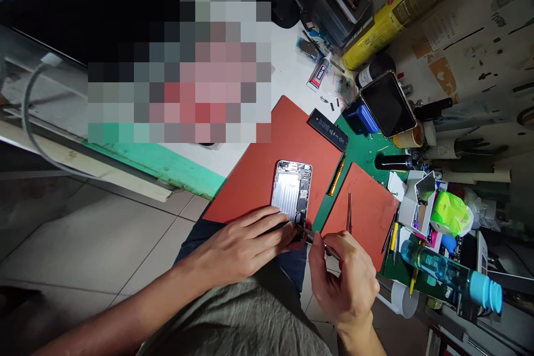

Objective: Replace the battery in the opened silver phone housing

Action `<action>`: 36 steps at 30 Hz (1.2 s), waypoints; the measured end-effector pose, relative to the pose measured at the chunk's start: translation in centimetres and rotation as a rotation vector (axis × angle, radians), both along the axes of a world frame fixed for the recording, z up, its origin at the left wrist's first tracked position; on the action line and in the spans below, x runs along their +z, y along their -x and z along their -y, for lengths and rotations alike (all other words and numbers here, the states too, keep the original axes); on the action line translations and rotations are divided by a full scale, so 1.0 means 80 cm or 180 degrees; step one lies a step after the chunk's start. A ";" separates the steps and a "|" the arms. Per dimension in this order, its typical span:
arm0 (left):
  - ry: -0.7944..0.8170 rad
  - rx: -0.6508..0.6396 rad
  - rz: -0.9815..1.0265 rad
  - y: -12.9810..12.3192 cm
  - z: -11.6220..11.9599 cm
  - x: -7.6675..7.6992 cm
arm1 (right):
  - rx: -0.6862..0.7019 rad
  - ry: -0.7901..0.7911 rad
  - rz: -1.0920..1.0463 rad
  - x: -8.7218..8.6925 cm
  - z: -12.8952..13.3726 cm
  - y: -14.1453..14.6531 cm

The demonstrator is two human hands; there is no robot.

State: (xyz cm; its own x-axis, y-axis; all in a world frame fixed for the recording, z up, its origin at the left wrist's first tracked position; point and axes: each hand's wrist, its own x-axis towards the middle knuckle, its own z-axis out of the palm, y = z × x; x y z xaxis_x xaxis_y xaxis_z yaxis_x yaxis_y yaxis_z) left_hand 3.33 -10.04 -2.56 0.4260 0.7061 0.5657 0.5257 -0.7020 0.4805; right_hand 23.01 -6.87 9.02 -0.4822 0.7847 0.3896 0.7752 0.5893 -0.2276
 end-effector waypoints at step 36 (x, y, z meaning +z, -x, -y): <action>-0.0083 0.0024 0.0224 0.002 -0.004 0.002 | -0.0858 -0.0296 -0.0517 0.002 0.029 -0.024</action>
